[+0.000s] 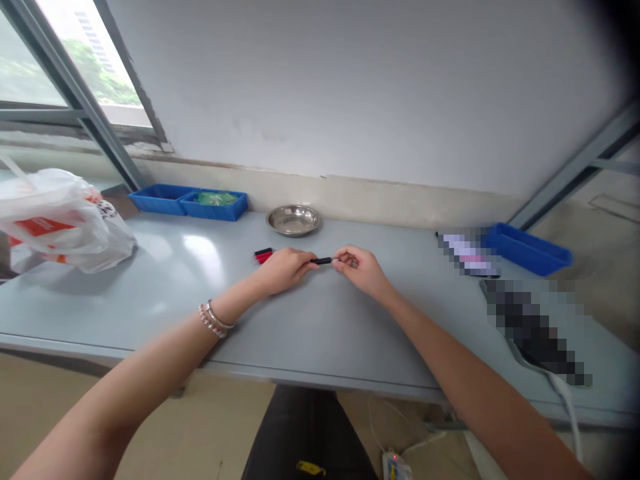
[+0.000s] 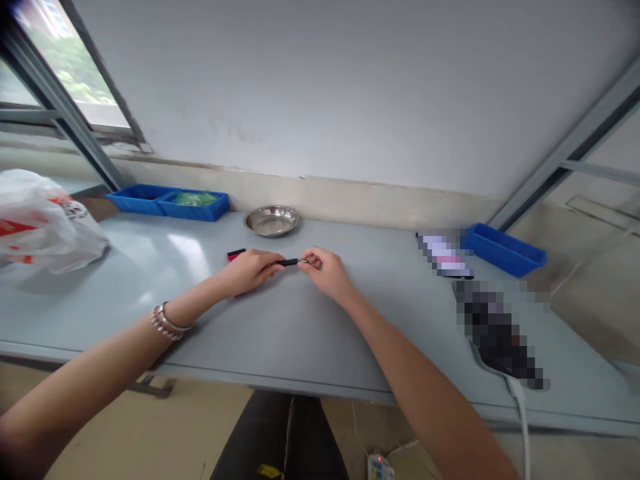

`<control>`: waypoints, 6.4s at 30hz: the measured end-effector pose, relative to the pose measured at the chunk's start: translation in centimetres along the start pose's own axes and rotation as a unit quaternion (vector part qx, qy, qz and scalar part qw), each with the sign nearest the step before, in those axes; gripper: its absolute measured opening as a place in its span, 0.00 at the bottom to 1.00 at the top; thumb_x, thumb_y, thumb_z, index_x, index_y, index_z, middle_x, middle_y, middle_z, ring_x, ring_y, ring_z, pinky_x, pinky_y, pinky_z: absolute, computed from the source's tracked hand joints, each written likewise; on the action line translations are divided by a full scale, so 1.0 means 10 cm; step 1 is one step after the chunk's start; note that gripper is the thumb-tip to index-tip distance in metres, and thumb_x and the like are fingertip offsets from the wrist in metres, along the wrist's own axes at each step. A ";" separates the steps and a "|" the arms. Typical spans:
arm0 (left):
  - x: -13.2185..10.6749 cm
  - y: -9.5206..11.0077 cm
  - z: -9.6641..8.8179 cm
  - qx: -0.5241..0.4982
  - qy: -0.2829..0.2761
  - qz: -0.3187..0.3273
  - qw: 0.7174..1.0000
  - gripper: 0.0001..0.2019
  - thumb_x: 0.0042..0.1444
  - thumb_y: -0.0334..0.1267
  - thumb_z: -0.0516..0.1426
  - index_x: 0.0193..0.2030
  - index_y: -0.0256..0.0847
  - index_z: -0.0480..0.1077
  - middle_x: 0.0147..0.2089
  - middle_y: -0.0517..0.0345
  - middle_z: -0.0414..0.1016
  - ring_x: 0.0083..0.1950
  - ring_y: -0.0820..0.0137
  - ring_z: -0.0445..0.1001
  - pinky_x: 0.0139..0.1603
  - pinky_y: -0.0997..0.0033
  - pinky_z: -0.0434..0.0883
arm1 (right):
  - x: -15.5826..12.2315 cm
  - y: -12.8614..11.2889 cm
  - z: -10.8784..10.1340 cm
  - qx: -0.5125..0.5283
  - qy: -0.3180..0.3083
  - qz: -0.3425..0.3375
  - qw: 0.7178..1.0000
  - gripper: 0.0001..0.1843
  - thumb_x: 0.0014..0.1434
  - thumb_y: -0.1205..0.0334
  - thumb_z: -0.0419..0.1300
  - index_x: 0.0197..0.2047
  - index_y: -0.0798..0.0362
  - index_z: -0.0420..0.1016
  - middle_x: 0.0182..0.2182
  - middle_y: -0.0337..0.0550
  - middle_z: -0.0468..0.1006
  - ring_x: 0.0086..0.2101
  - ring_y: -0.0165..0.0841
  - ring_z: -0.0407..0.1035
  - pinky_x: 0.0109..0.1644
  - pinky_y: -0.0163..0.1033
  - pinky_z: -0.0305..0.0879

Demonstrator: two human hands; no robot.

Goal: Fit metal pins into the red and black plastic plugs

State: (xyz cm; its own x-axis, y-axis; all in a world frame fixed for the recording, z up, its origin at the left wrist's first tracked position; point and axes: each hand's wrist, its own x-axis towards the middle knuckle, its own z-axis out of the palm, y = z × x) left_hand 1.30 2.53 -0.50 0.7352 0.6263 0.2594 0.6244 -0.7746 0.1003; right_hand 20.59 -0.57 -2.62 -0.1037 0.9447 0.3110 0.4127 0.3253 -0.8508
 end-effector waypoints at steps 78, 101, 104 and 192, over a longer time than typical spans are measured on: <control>-0.09 -0.75 -0.16 0.122 -0.130 -0.356 0.917 0.13 0.51 0.34 0.47 0.41 0.41 0.69 0.45 0.44 0.70 0.46 0.56 0.66 0.42 0.58 0.62 | 0.00 0.08 -0.35 -0.483 -0.090 0.201 0.848 0.21 0.58 0.48 0.44 0.29 0.54 0.69 0.31 0.50 0.74 0.30 0.38 0.68 0.25 0.36 0.51; -0.06 -0.03 -0.48 -0.026 -0.190 -0.044 0.980 0.09 0.51 0.39 0.50 0.30 0.39 0.68 0.24 0.58 0.69 0.25 0.73 0.64 0.26 0.76 0.57 | -0.04 -0.14 -0.12 -0.157 -0.076 0.016 0.985 0.21 0.56 0.45 0.44 0.25 0.53 0.63 0.18 0.34 0.61 0.20 0.25 0.54 0.24 0.32 0.48; -0.04 0.05 -0.40 -0.046 -0.130 -0.012 0.990 0.10 0.54 0.41 0.48 0.32 0.38 0.67 0.23 0.59 0.68 0.23 0.75 0.63 0.25 0.76 0.57 | -0.08 -0.18 -0.04 -0.082 -0.116 0.010 0.990 0.22 0.57 0.44 0.43 0.26 0.53 0.63 0.18 0.33 0.59 0.20 0.25 0.54 0.24 0.31 0.50; 0.00 -0.34 -0.24 -0.007 0.090 -0.139 0.986 0.15 0.55 0.45 0.48 0.36 0.38 0.71 0.30 0.53 0.72 0.28 0.70 0.65 0.28 0.72 0.59 | 0.01 -0.07 -0.15 -0.038 0.086 -0.056 0.994 0.09 0.53 0.56 0.51 0.32 0.53 0.64 0.21 0.36 0.66 0.23 0.27 0.61 0.29 0.34 0.58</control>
State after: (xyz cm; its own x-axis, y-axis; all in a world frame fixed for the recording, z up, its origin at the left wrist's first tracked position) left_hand -1.47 4.90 1.50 0.4767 0.7894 0.3868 0.7904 -0.5775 0.2046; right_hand 21.59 -0.75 -1.34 0.0005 0.8794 0.4762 0.4746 0.4189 -0.7741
